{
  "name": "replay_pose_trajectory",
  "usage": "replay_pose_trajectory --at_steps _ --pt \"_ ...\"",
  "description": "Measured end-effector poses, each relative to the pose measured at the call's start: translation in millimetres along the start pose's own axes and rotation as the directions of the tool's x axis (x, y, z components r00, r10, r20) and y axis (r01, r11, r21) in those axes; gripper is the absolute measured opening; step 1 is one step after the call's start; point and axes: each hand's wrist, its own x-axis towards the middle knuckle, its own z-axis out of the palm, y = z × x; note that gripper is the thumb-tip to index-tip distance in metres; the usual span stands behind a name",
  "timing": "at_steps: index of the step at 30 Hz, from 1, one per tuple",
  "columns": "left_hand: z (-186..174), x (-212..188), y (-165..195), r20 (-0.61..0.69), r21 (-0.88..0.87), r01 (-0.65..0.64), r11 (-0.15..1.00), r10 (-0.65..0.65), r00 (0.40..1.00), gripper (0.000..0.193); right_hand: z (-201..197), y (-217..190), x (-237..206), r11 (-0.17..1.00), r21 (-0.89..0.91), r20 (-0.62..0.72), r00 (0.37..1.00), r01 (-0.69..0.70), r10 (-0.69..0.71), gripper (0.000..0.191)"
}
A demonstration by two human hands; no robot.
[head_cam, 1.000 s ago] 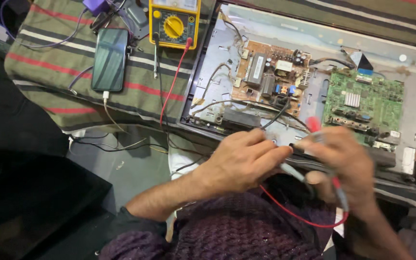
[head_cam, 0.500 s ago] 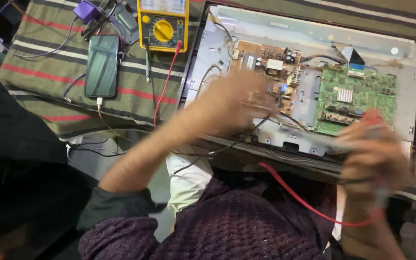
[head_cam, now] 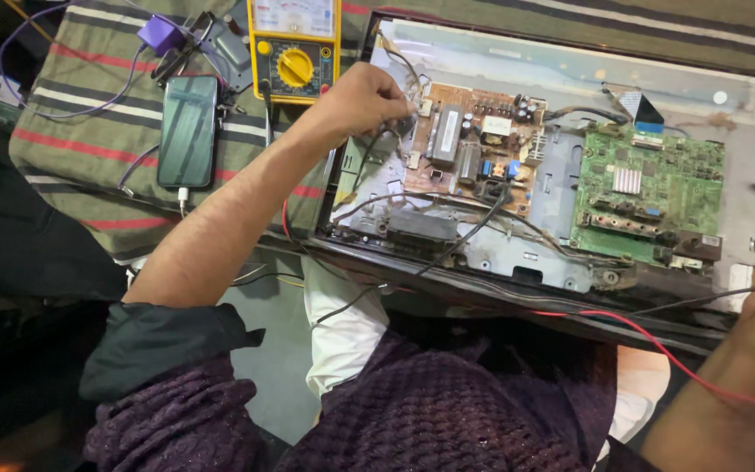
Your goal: The person uses a multimeter to test various points on the internal circuit boards of a disassembled television. They move the multimeter probes across different components and connectors on the power and main boards while the device remains open on a workbench.
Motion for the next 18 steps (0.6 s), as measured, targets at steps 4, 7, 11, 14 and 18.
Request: replay_pose_trajectory --at_steps 4,7,11,14,18 --pt "5.9 8.9 -10.4 -0.013 0.041 -0.144 0.989 0.145 0.989 0.017 2.0 -15.0 14.9 0.998 -0.06 0.042 0.999 0.025 -0.022 0.017" --pt "12.3 11.3 -11.9 -0.052 0.077 -0.163 0.984 0.167 0.985 0.015 8.9 -25.3 29.7 0.994 -0.098 0.067 0.997 0.049 -0.043 0.017" --pt "13.4 8.7 -6.7 -0.072 0.057 -0.126 0.99 0.13 0.989 0.017 16.9 -34.8 35.3 0.991 -0.113 0.054 0.996 0.072 -0.066 0.017" --pt "16.5 4.6 -1.5 -0.096 0.081 -0.141 0.987 0.149 0.984 0.015 16.6 -39.9 37.3 0.974 -0.164 0.125 0.983 0.158 -0.138 0.013" --pt "17.9 2.8 1.2 -0.111 0.09 -0.135 0.987 0.145 0.983 0.014 16.6 -47.1 41.1 0.991 -0.115 0.172 0.984 0.061 -0.041 0.008"
